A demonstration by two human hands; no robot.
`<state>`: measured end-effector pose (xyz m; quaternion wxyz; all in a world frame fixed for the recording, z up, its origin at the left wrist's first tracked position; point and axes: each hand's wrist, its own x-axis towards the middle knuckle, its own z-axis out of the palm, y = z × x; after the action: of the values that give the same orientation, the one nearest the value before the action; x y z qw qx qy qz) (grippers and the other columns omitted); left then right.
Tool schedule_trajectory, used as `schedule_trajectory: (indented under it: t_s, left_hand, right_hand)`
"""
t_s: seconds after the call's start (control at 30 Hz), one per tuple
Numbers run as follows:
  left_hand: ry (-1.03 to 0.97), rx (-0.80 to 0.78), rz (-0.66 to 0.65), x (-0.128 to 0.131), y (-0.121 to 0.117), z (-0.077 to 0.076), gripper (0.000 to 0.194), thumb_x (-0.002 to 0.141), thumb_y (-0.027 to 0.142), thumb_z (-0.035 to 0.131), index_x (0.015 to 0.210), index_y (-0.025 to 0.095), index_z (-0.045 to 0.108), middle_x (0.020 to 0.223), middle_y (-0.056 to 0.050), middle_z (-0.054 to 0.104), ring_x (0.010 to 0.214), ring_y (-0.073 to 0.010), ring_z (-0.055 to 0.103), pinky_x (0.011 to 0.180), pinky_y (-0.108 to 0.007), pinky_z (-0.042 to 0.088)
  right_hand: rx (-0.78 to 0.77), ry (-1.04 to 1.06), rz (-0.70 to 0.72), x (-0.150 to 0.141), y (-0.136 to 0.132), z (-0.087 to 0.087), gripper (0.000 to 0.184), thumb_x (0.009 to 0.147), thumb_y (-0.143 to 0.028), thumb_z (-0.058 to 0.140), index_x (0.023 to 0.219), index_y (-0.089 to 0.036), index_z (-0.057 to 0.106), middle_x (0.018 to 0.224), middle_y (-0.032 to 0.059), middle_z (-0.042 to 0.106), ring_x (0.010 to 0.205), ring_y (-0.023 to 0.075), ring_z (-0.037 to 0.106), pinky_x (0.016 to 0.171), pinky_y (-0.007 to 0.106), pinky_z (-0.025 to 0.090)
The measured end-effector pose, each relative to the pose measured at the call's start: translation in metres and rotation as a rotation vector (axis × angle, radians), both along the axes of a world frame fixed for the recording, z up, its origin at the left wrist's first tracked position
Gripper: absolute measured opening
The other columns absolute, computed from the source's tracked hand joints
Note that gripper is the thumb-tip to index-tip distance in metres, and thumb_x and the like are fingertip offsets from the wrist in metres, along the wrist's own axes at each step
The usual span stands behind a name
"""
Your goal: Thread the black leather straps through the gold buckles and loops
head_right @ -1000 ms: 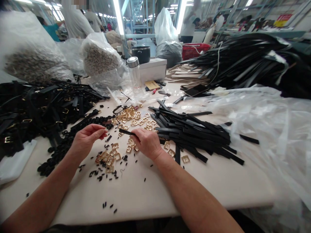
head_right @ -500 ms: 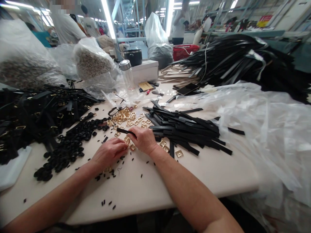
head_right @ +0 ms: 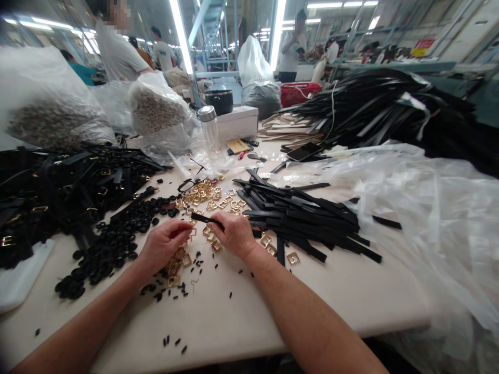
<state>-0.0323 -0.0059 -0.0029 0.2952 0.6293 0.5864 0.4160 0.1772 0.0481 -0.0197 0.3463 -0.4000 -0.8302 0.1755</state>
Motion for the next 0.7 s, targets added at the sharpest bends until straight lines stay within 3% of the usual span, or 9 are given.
schedule_trajectory:
  t_s: [0.13,0.3,0.47,0.6,0.7]
  left_hand:
    - [-0.515,-0.226,0.148,-0.004,0.001,0.004,0.030,0.067,0.037,0.081,0.087,0.017,0.071,0.075,0.000,0.067,0.059,-0.0107,0.060,0.060,-0.023,0.051]
    - [-0.820,-0.320,0.222,-0.006,0.002,0.009,0.034,0.055,0.030,0.089,0.080,0.015,0.070,0.069,0.002,0.066,0.055,-0.0061,0.059,0.058,-0.017,0.052]
    - [-0.838,-0.361,0.257,-0.004,0.001,0.010,0.034,0.058,0.025,0.087,0.087,0.015,0.071,0.072,0.001,0.068,0.057,-0.0070,0.063,0.057,-0.017,0.052]
    - [-0.774,-0.340,0.194,-0.002,-0.001,0.007,0.036,0.060,0.030,0.086,0.089,0.015,0.072,0.086,-0.004,0.073,0.069,-0.0113,0.067,0.063,-0.020,0.054]
    - [-0.738,-0.312,0.190,0.000,-0.002,0.004,0.033,0.058,0.032,0.086,0.082,0.016,0.071,0.082,-0.001,0.072,0.069,-0.0117,0.066,0.064,-0.021,0.053]
  right_hand:
    - [-0.057,0.020,0.011,-0.001,-0.002,0.003,0.013,0.089,-0.031,0.061,0.085,-0.021,0.068,0.075,0.0008,0.070,0.066,0.0134,0.061,0.063,0.023,0.039]
    - [-0.103,0.000,0.148,-0.002,-0.010,0.008,0.012,0.084,-0.027,0.063,0.077,-0.020,0.069,0.065,-0.0018,0.066,0.057,0.0104,0.056,0.057,0.021,0.036]
    - [-0.141,0.034,0.218,-0.005,-0.015,0.009,0.009,0.082,-0.026,0.065,0.077,-0.020,0.069,0.063,-0.0029,0.065,0.054,0.0091,0.054,0.055,0.020,0.037]
    - [-0.166,0.098,0.156,-0.008,-0.017,0.008,0.011,0.084,-0.027,0.063,0.077,-0.020,0.069,0.065,-0.0024,0.066,0.055,0.0095,0.054,0.057,0.020,0.038]
    - [-0.188,0.112,0.135,-0.009,-0.017,0.008,0.012,0.085,-0.028,0.062,0.077,-0.020,0.069,0.065,-0.0024,0.066,0.057,0.0100,0.054,0.058,0.021,0.039]
